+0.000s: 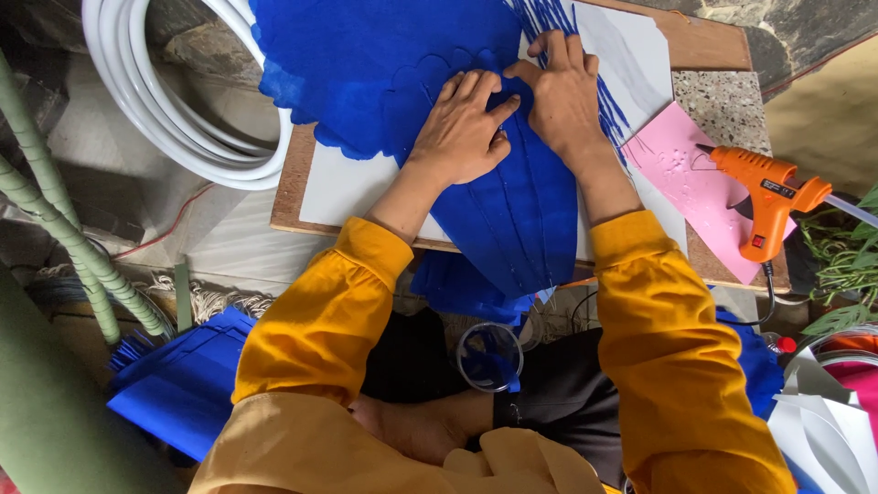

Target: Using a hot glue gun to attach thin blue sticks onto a blue fabric base in a decorative pattern.

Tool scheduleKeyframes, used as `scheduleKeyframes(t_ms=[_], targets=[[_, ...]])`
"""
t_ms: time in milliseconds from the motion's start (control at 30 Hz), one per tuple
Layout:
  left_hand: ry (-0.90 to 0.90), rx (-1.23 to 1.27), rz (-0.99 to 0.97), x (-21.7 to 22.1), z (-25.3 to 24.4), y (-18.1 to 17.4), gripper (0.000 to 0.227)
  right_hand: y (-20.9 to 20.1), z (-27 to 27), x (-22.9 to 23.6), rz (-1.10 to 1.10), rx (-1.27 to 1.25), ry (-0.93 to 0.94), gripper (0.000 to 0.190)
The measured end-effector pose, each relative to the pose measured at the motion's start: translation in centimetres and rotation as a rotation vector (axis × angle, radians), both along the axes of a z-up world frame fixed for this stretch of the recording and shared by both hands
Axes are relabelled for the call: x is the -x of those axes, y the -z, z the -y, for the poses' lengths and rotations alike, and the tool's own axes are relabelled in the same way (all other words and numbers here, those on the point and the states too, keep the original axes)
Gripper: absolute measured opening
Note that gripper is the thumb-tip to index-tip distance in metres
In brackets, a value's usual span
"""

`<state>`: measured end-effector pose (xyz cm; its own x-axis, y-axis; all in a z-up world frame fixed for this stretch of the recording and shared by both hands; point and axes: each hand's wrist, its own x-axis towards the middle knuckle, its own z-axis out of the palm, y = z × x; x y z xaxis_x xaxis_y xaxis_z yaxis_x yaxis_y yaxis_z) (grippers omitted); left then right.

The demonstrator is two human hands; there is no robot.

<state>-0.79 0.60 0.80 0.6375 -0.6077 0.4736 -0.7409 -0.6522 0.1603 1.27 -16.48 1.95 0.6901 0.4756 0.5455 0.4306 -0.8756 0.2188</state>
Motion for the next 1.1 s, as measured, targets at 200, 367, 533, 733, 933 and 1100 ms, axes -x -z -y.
scheduleKeyframes(t_ms=[200,367,533,733,933,1100], targets=[[0.01,0.004,0.004,0.1,0.0,-0.2,0.042,-0.7,-0.3,0.4,-0.048,-0.094,-0.031,0.036],[0.015,0.002,-0.01,0.1,0.1,-0.2,0.043,-0.5,0.3,0.0,-0.133,-0.136,-0.017,0.047],[0.005,-0.019,-0.043,0.1,0.0,-0.3,0.043,-2.1,1.3,0.1,-0.005,-0.535,-0.197,0.062],[0.018,-0.024,-0.026,0.1,0.0,-0.3,0.043,-1.8,2.3,0.5,-0.048,-0.52,-0.189,0.038],[0.016,-0.061,-0.057,0.1,0.0,-0.4,0.045,-2.3,1.8,1.5,-0.209,-0.391,-0.397,0.086],[0.017,-0.06,-0.033,0.0,0.1,-0.3,0.044,0.1,2.8,-0.2,-0.142,-0.064,-0.087,0.08]])
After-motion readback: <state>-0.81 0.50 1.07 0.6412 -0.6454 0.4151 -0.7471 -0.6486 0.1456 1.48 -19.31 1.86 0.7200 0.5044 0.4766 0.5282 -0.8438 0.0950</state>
